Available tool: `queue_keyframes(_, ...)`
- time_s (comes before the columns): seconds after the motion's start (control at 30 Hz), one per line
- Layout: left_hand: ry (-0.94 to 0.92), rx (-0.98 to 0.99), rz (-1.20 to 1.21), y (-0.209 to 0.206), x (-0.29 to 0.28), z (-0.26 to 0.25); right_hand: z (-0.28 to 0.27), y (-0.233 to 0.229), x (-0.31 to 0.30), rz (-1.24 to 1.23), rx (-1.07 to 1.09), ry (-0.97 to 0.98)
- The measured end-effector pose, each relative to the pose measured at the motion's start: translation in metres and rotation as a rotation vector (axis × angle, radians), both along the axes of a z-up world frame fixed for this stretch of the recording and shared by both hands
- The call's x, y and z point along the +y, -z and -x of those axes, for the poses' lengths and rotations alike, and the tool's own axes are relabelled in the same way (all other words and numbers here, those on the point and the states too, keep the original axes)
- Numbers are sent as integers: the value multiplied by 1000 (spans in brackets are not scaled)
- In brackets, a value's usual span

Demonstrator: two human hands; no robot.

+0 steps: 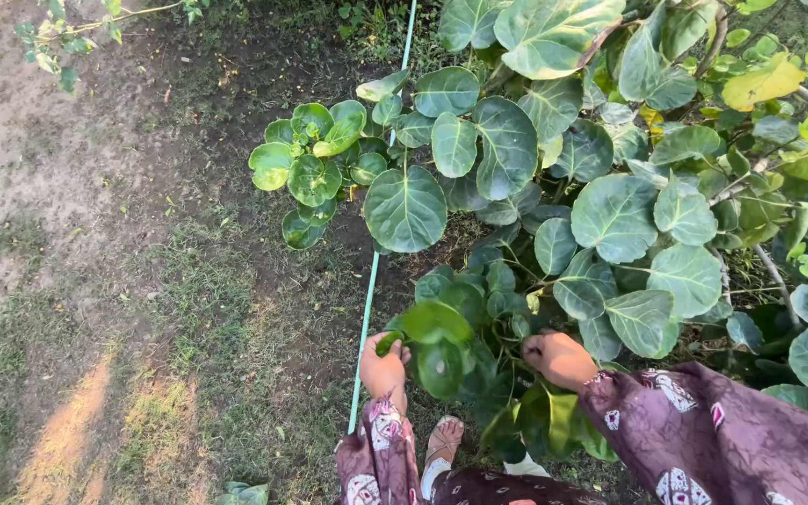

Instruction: Picking green leaves from a bush by hand.

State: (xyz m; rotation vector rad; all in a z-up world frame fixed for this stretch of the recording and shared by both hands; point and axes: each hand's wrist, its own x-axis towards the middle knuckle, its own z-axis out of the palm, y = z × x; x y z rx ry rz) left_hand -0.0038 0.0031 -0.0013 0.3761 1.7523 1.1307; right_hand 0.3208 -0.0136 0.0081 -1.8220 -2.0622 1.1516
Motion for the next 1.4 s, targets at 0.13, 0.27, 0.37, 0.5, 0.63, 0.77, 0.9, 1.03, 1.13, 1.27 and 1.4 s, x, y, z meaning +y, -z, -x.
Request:
queue_keyframes(0.13, -25, 44, -12, -16, 12, 7, -1, 9, 8, 42, 26, -4)
queue_keyframes(0.27, -11, 3, -69, -16, 26, 15, 4, -6, 21, 164, 127, 82)
queue_keyframes(0.37, 22, -53, -33, -39, 31, 11, 19, -37, 33, 161, 295, 204)
queue_keyframes(0.5, 143, -90, -71, -40, 32, 5, 32, -42, 52, 95, 527, 464)
queue_keyframes(0.63, 178, -67, -32, -33, 38, 0, 42, -64, 67, 136, 660, 568)
queue_keyframes(0.77, 196, -165, -153, -18, 48, 5, 43, -73, 72, 108, 656, 555)
queue_keyframes(0.9, 199, -292, -278, -48, 54, 5, 48, -97, 69, 22, 561, 604)
queue_keyframes(1.03, 218, 24, -274, -123, 36, -23, 53, -114, 59, -170, 551, 688)
queue_keyframes(1.13, 604, 442, -566, -150, 21, -49, 59, -134, 49, -359, 377, 695)
queue_keyframes(1.27, 943, 4, -478, -185, 5, -83, 67, -160, 34, -256, 437, 672)
queue_keyframes(1.4, 841, -201, -382, -149, -10, -114, 55, -167, 17, -2, 828, 598)
